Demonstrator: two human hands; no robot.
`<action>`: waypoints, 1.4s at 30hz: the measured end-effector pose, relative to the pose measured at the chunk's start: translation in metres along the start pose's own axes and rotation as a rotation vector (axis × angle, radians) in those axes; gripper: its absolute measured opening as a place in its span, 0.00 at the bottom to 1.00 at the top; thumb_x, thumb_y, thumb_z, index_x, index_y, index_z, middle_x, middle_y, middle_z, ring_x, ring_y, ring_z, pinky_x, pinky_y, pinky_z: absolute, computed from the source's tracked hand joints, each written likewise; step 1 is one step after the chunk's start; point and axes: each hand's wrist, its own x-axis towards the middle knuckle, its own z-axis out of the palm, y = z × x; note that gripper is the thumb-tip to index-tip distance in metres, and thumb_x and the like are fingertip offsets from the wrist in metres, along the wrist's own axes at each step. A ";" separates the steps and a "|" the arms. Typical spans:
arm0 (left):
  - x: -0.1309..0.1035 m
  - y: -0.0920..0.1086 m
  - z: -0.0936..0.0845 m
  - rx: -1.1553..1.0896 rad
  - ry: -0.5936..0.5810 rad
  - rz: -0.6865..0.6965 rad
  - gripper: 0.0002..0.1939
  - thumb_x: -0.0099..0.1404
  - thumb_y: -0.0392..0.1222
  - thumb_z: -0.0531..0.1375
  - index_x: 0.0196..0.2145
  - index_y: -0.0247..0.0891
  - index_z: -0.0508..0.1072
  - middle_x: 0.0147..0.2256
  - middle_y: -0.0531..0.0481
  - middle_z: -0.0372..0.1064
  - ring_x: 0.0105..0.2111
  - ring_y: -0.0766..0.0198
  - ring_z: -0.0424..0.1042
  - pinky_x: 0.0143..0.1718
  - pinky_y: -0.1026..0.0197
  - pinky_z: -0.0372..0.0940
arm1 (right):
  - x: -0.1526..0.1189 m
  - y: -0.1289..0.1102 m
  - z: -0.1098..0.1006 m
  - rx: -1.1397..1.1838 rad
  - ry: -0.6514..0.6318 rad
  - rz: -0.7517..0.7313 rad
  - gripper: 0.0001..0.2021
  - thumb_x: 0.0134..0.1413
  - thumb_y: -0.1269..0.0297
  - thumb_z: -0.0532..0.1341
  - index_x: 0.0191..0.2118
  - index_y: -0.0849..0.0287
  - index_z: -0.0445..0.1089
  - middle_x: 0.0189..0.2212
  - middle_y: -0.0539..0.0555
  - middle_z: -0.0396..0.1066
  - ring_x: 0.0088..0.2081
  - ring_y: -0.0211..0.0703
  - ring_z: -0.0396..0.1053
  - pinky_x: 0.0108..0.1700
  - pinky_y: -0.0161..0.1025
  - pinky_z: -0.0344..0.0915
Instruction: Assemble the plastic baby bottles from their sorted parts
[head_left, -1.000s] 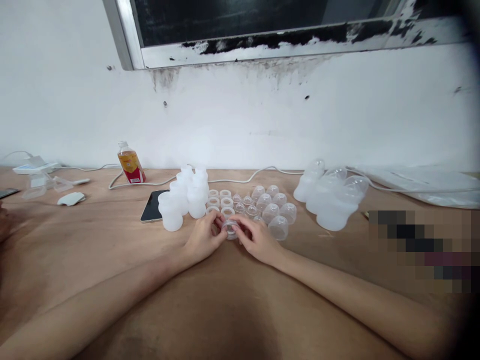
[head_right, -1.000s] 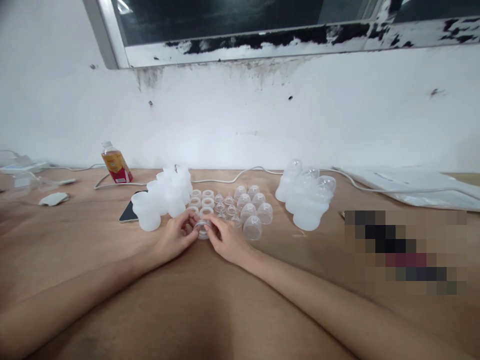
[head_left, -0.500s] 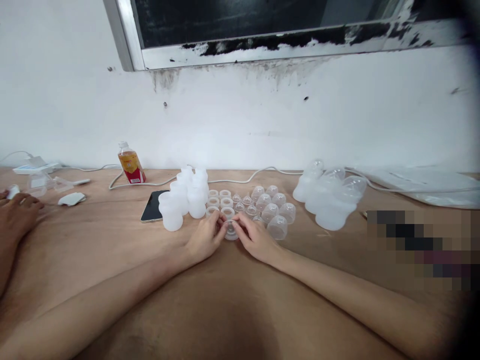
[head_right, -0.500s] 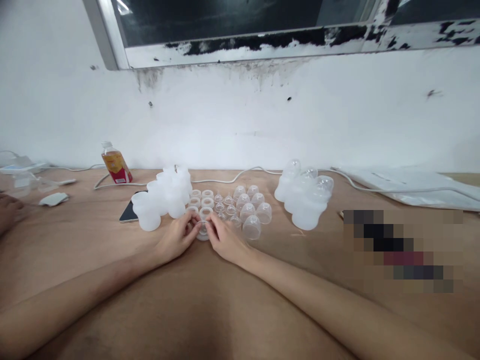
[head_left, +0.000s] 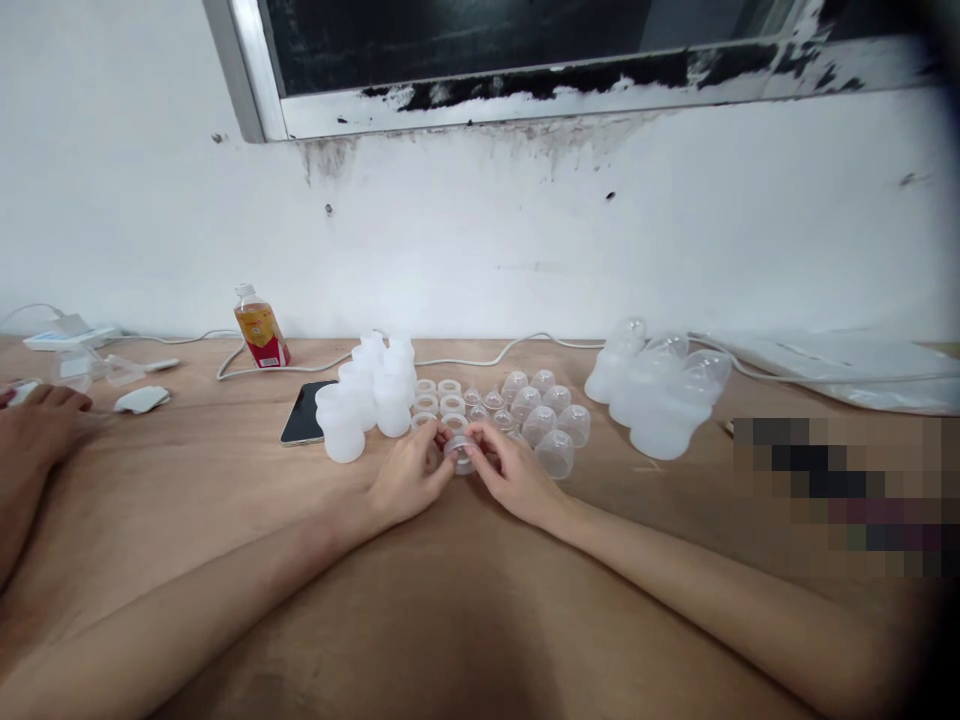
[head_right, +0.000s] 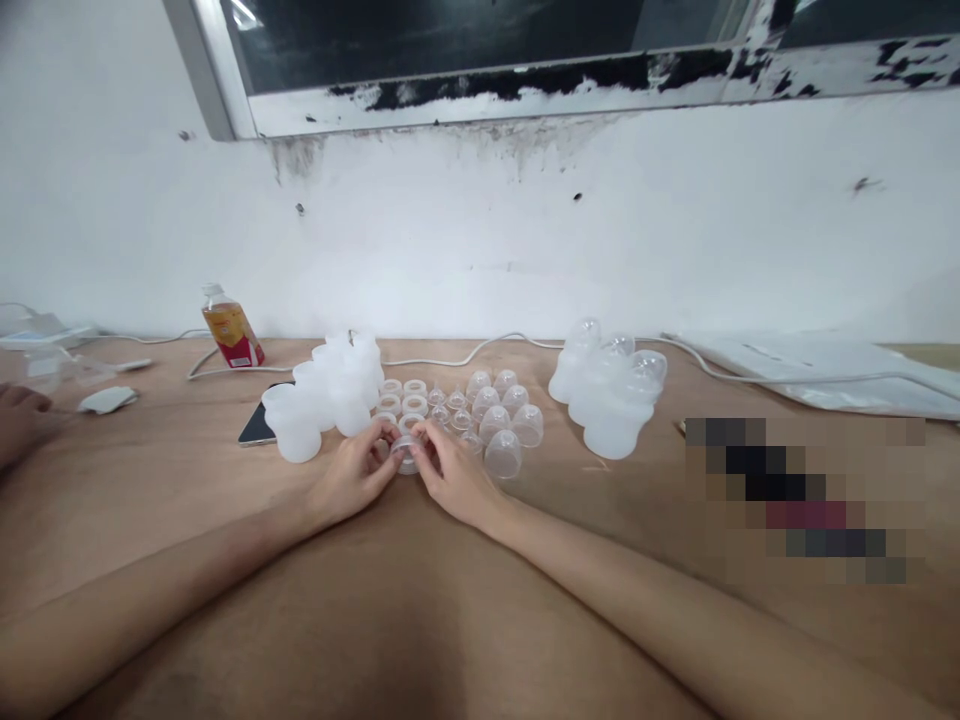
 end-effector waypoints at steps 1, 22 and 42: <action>0.000 -0.001 0.000 0.003 0.008 -0.003 0.05 0.59 0.39 0.50 0.34 0.37 0.60 0.28 0.53 0.63 0.23 0.70 0.60 0.24 0.66 0.56 | 0.000 0.000 0.000 0.010 0.013 -0.012 0.04 0.53 0.67 0.48 0.36 0.57 0.57 0.26 0.51 0.62 0.28 0.37 0.62 0.28 0.33 0.58; 0.002 -0.005 0.007 0.092 -0.044 -0.045 0.05 0.53 0.33 0.53 0.30 0.37 0.59 0.22 0.56 0.58 0.22 0.69 0.59 0.23 0.66 0.52 | 0.001 0.007 0.008 -0.066 0.016 0.019 0.05 0.47 0.74 0.49 0.31 0.59 0.55 0.25 0.50 0.62 0.26 0.37 0.60 0.30 0.35 0.57; 0.009 -0.004 0.001 0.215 -0.091 -0.020 0.05 0.51 0.33 0.53 0.28 0.38 0.58 0.20 0.57 0.57 0.21 0.69 0.58 0.22 0.67 0.51 | 0.007 0.006 0.012 -0.114 -0.065 0.109 0.08 0.43 0.74 0.51 0.31 0.57 0.52 0.21 0.46 0.58 0.23 0.35 0.57 0.26 0.32 0.52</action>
